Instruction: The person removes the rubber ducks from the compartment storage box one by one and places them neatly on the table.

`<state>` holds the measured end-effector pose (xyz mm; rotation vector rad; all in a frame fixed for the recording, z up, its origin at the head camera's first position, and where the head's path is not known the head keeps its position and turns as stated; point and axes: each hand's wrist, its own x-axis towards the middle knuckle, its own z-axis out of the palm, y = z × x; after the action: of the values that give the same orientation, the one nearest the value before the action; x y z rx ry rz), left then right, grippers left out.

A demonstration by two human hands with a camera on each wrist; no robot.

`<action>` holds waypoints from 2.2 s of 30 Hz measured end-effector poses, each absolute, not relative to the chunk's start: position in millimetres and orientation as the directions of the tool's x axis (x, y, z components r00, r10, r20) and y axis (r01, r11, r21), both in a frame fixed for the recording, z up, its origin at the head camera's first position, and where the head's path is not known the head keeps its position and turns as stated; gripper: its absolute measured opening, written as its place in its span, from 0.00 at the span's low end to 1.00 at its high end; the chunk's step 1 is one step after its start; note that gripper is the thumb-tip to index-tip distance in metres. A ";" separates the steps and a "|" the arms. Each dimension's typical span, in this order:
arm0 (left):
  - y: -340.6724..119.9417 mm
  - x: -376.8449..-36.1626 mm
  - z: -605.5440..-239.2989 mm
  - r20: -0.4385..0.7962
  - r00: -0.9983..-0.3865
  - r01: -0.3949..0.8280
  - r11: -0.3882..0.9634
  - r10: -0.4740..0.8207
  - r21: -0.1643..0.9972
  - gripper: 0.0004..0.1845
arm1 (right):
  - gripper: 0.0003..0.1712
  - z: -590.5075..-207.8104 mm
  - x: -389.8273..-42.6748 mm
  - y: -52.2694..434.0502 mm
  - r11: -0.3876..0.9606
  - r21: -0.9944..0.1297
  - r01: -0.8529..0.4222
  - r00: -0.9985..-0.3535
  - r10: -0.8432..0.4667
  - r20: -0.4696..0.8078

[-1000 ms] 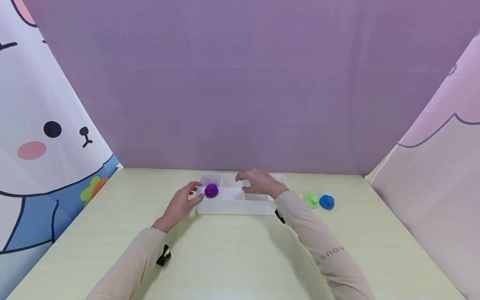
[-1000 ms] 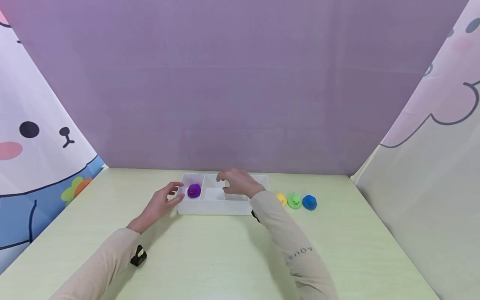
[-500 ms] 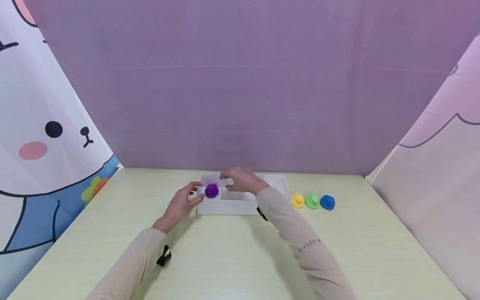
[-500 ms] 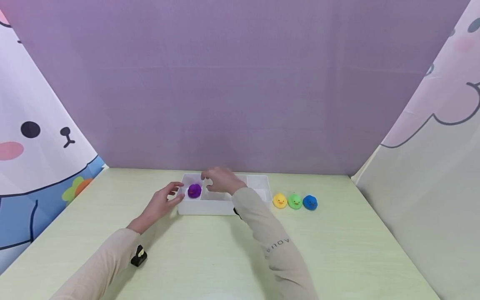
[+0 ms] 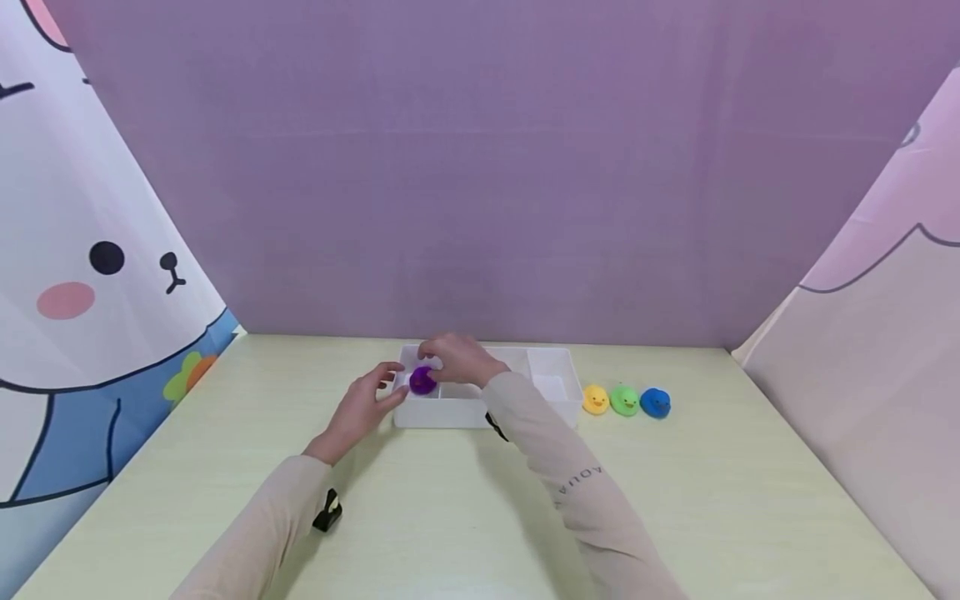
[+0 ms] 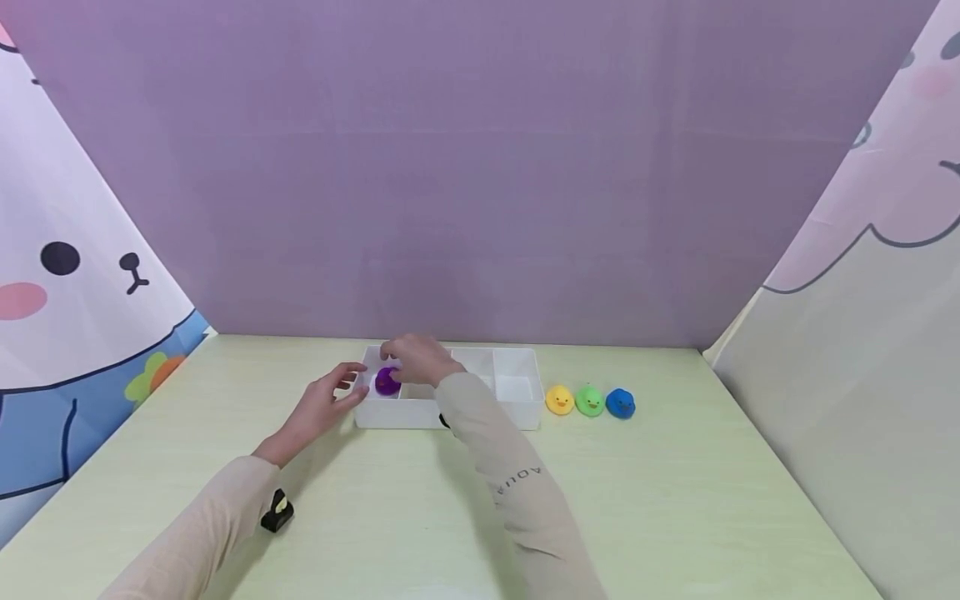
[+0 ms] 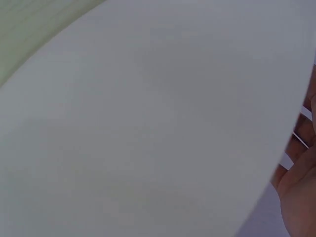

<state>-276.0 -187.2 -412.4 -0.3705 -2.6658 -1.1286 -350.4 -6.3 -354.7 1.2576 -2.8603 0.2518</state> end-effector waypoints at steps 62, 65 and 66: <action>-186.9 -276.0 -412.6 0.268 -0.953 0.287 0.690 0.138 0.665 0.22 | 0.15 -356.4 -352.3 -25.5 0.676 -0.068 -0.734 -0.677 -0.736 -0.006; -186.5 -275.6 -411.7 0.275 -0.951 0.295 0.685 0.141 0.666 0.23 | 0.15 -352.5 -352.0 -24.5 0.666 -0.087 -0.741 -0.669 -0.743 0.000; -186.3 -275.6 -411.5 0.278 -0.950 0.297 0.684 0.142 0.666 0.22 | 0.16 -351.3 -352.0 -24.0 0.662 -0.090 -0.744 -0.665 -0.747 0.006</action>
<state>-275.6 -186.3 -411.5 -0.3553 -2.6917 -1.1180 -352.0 -24.0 -351.3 1.2979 -2.8923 0.1340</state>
